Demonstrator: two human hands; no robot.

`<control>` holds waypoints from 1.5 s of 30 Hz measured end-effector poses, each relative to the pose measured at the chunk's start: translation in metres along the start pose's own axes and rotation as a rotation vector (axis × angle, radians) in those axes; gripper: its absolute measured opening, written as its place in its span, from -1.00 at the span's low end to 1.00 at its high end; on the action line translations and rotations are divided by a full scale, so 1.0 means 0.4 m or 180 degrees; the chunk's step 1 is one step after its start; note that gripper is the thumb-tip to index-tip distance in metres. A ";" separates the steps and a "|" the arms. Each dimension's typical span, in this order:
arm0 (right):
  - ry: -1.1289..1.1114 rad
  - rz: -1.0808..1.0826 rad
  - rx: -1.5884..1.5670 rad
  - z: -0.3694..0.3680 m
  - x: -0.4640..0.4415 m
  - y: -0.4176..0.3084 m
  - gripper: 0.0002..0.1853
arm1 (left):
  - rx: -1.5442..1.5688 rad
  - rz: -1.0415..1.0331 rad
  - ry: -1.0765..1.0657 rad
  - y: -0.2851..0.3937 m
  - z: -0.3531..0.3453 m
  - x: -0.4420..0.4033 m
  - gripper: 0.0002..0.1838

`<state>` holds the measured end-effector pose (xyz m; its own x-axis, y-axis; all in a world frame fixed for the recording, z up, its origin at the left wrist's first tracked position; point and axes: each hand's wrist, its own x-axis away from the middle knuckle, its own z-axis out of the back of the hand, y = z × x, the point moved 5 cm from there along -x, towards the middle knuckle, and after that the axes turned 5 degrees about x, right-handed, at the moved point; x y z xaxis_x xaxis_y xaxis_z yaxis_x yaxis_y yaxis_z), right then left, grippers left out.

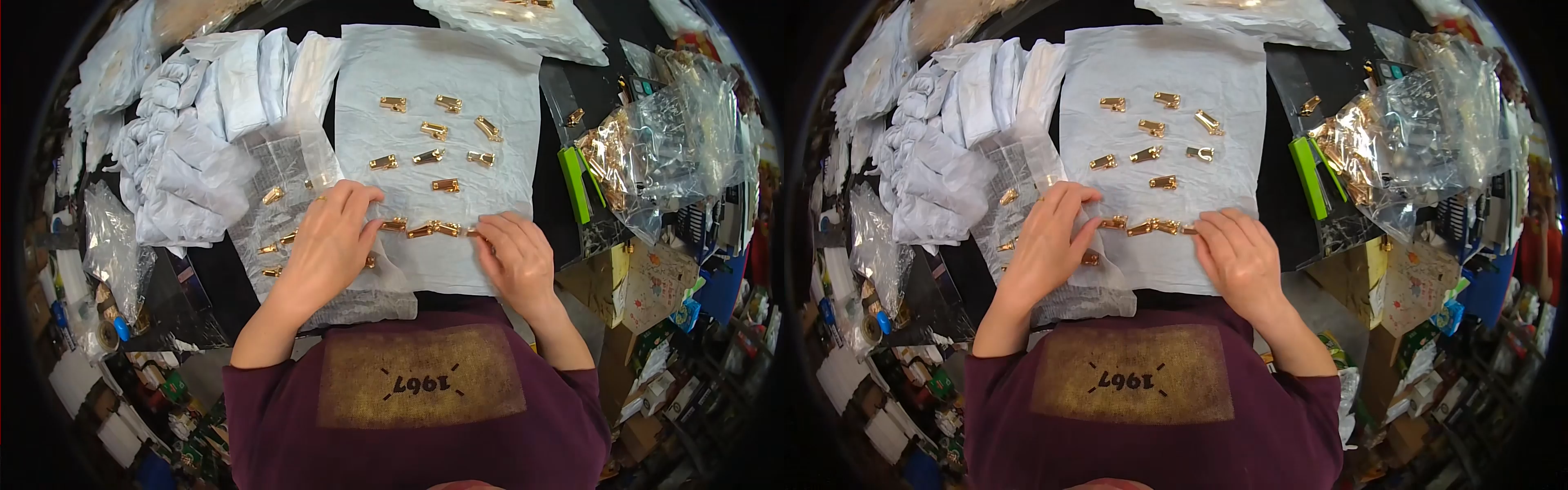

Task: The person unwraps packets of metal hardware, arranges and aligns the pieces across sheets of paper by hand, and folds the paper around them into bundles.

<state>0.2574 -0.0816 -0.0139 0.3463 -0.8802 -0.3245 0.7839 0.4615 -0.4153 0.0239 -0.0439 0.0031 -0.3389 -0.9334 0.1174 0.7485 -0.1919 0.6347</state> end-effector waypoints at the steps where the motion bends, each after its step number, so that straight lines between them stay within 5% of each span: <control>1: 0.0026 -0.0029 -0.0091 -0.001 -0.002 0.003 -0.65 | -0.0029 -0.0160 0.0074 0.005 0.002 0.004 -0.69; 11: -0.0188 -0.0027 0.0202 -0.013 -0.056 -0.065 -0.67 | -0.0429 -0.0982 0.0420 0.005 -0.025 0.015 -0.77; 22: -0.0063 0.0415 0.0045 -0.039 -0.035 -0.071 -0.71 | -0.0055 -0.0752 0.0335 0.033 -0.014 0.005 -0.78; 31: -0.0018 -0.0094 -0.0296 0.023 -0.037 -0.029 -0.73 | -0.0366 -0.1399 0.0637 0.036 -0.077 0.005 -0.70; 40: 0.0032 -0.1012 -0.0521 0.023 -0.100 0.067 -0.76 | -0.0031 -0.1310 0.0404 0.058 -0.023 0.029 -0.70; 45: -0.0056 -0.0773 -0.0001 -0.007 -0.155 0.089 -0.78 | -0.0214 -0.0832 0.1181 -0.002 0.089 0.069 -0.75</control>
<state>0.2622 -0.0103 -0.0110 0.1564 -0.9672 -0.2003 0.8452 0.2360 -0.4796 -0.0064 -0.0586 0.0329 -0.3037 -0.8941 -0.3293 0.7045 -0.4434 0.5542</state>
